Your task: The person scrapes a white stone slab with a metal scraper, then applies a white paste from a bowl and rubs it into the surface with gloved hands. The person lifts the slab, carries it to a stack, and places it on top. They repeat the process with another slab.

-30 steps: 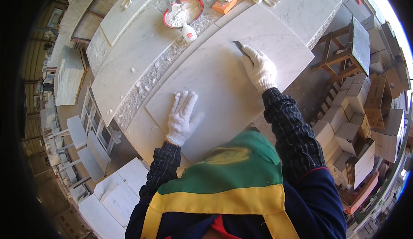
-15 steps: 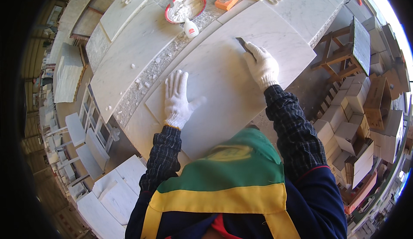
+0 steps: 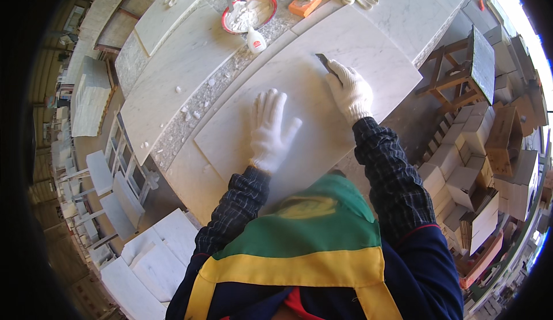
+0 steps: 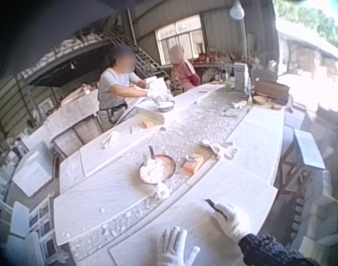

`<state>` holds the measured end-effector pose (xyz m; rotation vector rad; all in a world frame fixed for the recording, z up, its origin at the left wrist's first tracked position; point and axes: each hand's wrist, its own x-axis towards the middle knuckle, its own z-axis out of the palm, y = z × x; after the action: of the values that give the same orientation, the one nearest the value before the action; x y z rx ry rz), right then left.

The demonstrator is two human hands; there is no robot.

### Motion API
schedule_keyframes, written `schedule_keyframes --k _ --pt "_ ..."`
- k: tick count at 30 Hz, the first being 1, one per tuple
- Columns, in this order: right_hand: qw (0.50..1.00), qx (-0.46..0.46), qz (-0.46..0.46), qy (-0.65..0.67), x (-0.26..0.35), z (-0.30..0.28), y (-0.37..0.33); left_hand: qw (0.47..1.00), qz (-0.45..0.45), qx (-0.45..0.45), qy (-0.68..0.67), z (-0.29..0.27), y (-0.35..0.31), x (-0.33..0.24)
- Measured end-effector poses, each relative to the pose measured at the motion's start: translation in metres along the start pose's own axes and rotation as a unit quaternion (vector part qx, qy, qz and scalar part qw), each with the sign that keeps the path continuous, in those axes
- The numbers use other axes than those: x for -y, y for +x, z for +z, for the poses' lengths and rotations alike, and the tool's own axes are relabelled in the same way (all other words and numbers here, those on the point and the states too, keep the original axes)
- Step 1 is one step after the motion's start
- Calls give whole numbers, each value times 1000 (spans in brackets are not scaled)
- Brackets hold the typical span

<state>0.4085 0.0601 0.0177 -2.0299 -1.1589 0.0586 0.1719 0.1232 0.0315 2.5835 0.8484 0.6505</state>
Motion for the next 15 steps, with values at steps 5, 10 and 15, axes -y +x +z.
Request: schedule_keyframes --k 5,10,15 --pt "1000 -1 2 16 -2 2 -1 976 169 141 4 6 -17 -33" --pt "1000 -3 -7 10 -6 4 0 942 177 283 37 32 -31 -41" --pt "1000 3 -9 13 -5 2 0 940 -290 121 134 -53 -41 84"
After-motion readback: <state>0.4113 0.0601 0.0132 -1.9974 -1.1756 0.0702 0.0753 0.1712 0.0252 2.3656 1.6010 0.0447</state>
